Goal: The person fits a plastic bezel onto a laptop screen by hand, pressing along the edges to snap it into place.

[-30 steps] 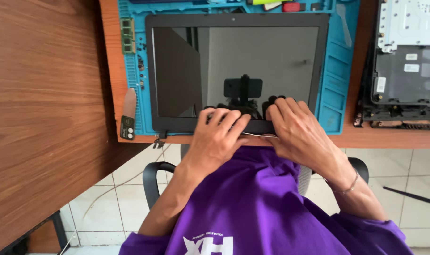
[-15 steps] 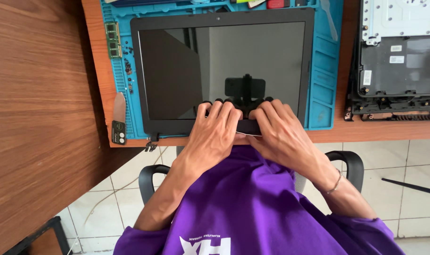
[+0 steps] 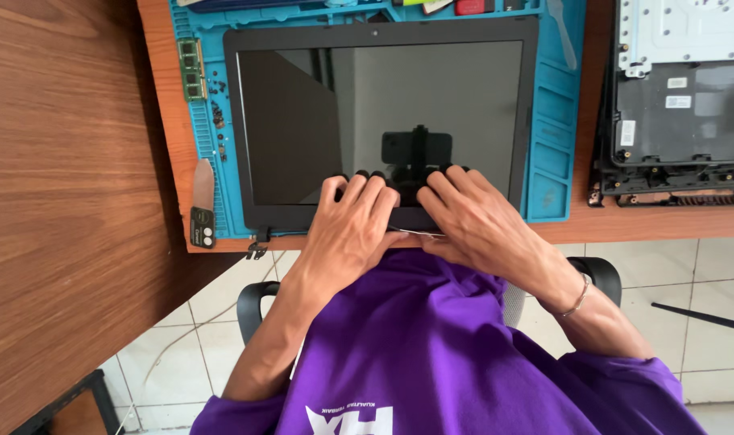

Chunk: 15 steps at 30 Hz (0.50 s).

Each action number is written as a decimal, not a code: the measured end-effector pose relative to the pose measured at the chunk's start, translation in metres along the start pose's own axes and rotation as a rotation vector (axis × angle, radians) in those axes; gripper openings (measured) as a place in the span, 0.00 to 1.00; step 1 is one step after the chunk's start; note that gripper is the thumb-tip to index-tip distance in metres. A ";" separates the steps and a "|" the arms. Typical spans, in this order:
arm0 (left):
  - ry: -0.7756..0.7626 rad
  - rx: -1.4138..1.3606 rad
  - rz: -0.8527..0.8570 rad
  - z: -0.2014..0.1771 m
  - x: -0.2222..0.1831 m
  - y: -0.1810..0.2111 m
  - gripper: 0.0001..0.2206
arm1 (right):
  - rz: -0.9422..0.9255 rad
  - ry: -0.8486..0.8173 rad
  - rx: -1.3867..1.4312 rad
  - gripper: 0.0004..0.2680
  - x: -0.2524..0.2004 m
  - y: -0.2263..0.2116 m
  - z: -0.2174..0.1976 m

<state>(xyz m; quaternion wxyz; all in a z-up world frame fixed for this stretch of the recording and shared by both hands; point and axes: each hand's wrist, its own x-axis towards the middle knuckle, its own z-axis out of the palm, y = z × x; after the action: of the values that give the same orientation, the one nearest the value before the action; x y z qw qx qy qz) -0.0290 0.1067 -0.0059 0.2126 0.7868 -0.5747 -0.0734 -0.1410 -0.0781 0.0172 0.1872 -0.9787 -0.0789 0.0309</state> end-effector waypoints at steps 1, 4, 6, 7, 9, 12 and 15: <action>0.010 0.013 0.006 0.000 -0.001 0.000 0.20 | 0.005 -0.001 0.004 0.18 0.001 0.000 0.001; -0.024 0.019 -0.007 0.002 0.001 -0.001 0.19 | 0.017 0.017 0.007 0.18 0.003 0.000 0.004; -0.035 0.049 -0.001 0.002 0.001 -0.001 0.19 | 0.014 0.052 0.011 0.17 0.003 -0.003 0.006; -0.042 0.064 0.002 0.003 0.001 0.000 0.19 | -0.003 0.072 0.027 0.17 0.003 -0.005 0.007; -0.049 0.039 -0.006 0.004 0.001 0.000 0.20 | -0.039 0.115 0.060 0.19 0.003 -0.009 0.009; -0.003 0.022 0.008 0.004 -0.001 -0.001 0.20 | -0.023 0.095 0.078 0.18 0.005 -0.010 0.011; 0.017 0.018 -0.002 -0.005 -0.012 -0.005 0.20 | -0.022 0.113 0.098 0.17 0.009 -0.010 0.012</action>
<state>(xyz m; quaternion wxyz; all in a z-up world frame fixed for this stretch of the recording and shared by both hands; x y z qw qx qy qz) -0.0268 0.1202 -0.0047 0.2104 0.7899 -0.5727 -0.0619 -0.1349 -0.0628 0.0096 0.2392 -0.9676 -0.0775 -0.0226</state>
